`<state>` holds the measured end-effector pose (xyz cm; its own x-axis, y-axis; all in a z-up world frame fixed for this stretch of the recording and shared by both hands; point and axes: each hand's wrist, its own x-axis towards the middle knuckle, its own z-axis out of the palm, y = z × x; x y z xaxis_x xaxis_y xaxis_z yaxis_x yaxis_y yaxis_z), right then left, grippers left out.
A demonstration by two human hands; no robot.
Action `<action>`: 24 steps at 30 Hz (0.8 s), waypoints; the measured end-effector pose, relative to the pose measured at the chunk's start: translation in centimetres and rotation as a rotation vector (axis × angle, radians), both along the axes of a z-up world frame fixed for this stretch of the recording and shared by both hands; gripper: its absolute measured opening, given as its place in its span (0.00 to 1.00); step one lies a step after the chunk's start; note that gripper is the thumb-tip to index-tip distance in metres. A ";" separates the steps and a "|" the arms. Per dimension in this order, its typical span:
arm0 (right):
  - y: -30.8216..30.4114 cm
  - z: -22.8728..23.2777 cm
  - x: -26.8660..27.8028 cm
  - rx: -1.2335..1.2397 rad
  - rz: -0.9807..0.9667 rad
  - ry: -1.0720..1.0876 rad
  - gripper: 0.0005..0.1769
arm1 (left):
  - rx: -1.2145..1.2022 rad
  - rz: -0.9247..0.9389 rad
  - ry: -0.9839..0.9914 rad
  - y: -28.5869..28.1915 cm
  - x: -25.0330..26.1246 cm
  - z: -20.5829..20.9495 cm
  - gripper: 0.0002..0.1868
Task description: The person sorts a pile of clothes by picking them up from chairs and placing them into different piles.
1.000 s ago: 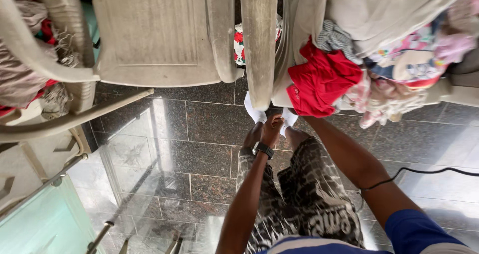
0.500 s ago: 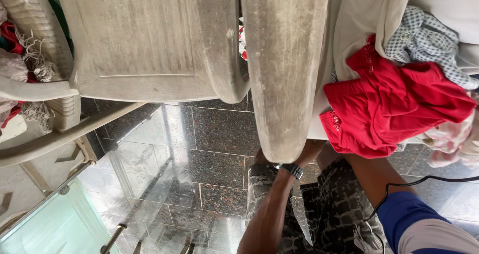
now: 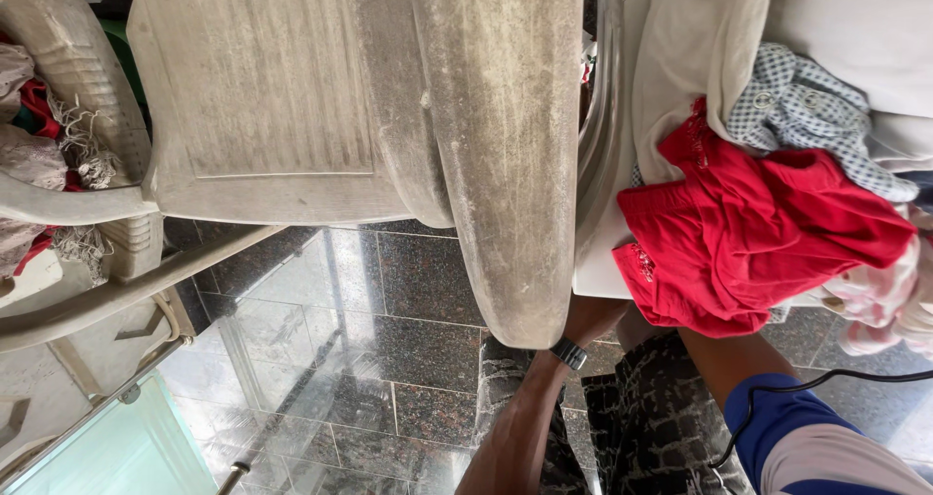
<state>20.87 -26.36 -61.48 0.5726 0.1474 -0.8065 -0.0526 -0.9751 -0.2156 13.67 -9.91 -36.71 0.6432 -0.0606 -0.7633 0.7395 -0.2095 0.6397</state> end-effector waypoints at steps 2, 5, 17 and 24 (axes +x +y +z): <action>0.3 -0.8 -0.5 0.001 0.002 0.001 0.18 | 0.007 0.005 -0.002 0.4 -0.1 -0.3 0.19; 0.0 -1.2 -1.5 -0.004 -0.001 0.004 0.17 | 0.008 0.005 -0.008 0.3 0.0 -0.6 0.19; 0.2 12.2 2.3 0.272 -0.032 -0.027 0.14 | 0.275 0.085 -0.124 -0.7 -4.1 -2.5 0.22; -4.5 30.0 1.1 0.304 -0.106 0.029 0.13 | -0.003 0.231 -0.159 -2.4 -6.2 6.0 0.25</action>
